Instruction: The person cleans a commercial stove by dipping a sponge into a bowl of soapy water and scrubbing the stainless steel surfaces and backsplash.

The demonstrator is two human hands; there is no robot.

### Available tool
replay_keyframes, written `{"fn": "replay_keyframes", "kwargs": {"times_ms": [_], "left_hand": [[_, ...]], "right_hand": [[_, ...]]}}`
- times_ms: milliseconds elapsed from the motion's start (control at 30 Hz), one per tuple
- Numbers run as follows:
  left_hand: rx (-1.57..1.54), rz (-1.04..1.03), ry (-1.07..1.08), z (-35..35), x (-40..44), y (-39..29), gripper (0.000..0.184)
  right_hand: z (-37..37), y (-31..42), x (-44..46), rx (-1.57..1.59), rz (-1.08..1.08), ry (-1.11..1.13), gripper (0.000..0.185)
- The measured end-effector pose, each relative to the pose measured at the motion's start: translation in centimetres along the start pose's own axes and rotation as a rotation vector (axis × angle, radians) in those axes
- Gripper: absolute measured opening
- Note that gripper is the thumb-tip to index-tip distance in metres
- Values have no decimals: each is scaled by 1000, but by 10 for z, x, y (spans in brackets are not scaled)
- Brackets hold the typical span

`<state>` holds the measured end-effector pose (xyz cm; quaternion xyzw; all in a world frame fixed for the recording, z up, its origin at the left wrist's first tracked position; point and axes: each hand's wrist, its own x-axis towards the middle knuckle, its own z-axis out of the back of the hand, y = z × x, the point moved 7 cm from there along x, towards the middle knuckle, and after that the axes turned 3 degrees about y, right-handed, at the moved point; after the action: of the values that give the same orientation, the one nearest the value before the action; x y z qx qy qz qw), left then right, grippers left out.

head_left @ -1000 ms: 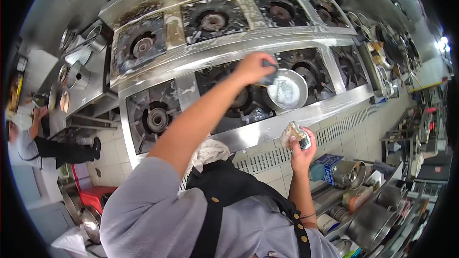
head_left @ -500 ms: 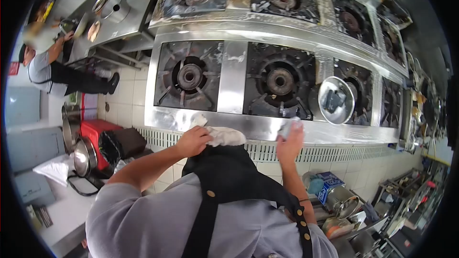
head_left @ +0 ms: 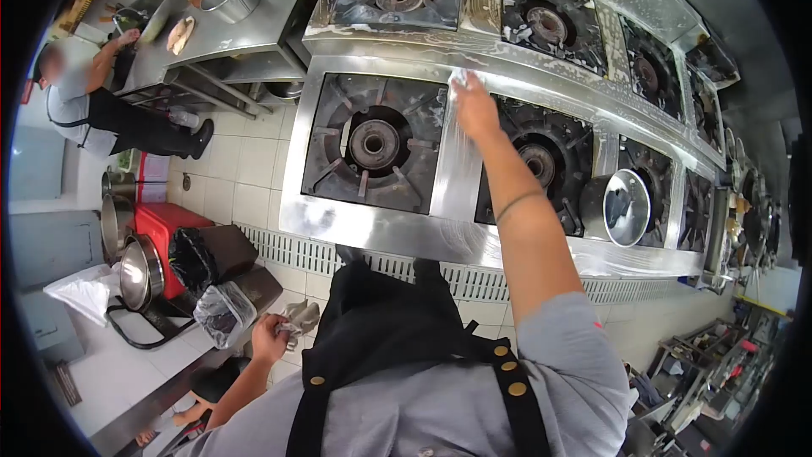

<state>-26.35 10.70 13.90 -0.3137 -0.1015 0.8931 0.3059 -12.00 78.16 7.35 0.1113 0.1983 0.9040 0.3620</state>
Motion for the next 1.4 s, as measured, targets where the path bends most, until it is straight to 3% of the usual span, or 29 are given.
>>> {"fn": "replay_keyframes", "kwargs": {"times_ms": [33,100,167,300,333,433,467,567,667,733,800,833,900,933,967,1000,1033,1067,1200,1233,1267,1333,1400], "left_hand": [[-40,100,58,1,2,13,25],[-58,80,66,0,11,51,25],[-116,86,71,-5,22,95,27],[-287,122,56,-1,45,189,26],[-519,121,44,-6,49,217,25],[-581,229,41,1,55,281,23],[-502,288,44,6,57,298,22],[-434,361,33,23,58,329,20],[-464,365,-5,42,72,354,15],[-719,357,-46,43,77,366,13],[-755,344,-59,42,75,364,14],[-698,322,-54,38,75,369,14],[-707,316,5,27,82,377,15],[-665,337,-20,12,85,393,14],[-600,354,-1,17,85,385,13],[-533,372,18,23,83,373,13],[-533,391,30,26,83,368,13],[-539,390,24,21,87,379,13],[-410,371,-27,58,94,363,16],[-531,336,-57,53,94,380,17],[-653,297,-90,53,99,386,18],[-596,338,-109,75,96,369,18],[-637,308,-157,85,95,367,17]], "right_hand": [[-4,0,2,-16,-9,2,46],[-12,7,-12,-111,-42,-71,44],[-8,53,-87,-82,30,-102,44],[-33,125,-255,-181,-141,-85,53],[-57,145,-279,-210,-162,-29,56],[-112,267,-252,-5,-186,77,61],[-147,301,-236,-23,20,47,58],[-170,398,-194,161,271,83,49],[-167,336,-216,4,152,44,45],[-111,256,-237,-222,-78,-76,40],[-62,188,-272,-436,-270,-240,41],[-80,174,-285,-429,-264,-242,41],[-122,145,-291,46,-215,-265,42],[-105,254,-253,-384,-49,-48,41],[-155,269,-251,-208,52,44,41],[-157,330,-232,-112,77,139,43],[-153,377,-210,-6,153,153,58],[-158,399,-185,10,229,132,59],[-183,372,-38,-190,152,83,40],[-190,344,11,-168,68,8,29],[-169,338,53,-254,143,-31,28],[-171,301,135,-386,129,-29,28],[-147,306,154,-346,86,11,29]]}}
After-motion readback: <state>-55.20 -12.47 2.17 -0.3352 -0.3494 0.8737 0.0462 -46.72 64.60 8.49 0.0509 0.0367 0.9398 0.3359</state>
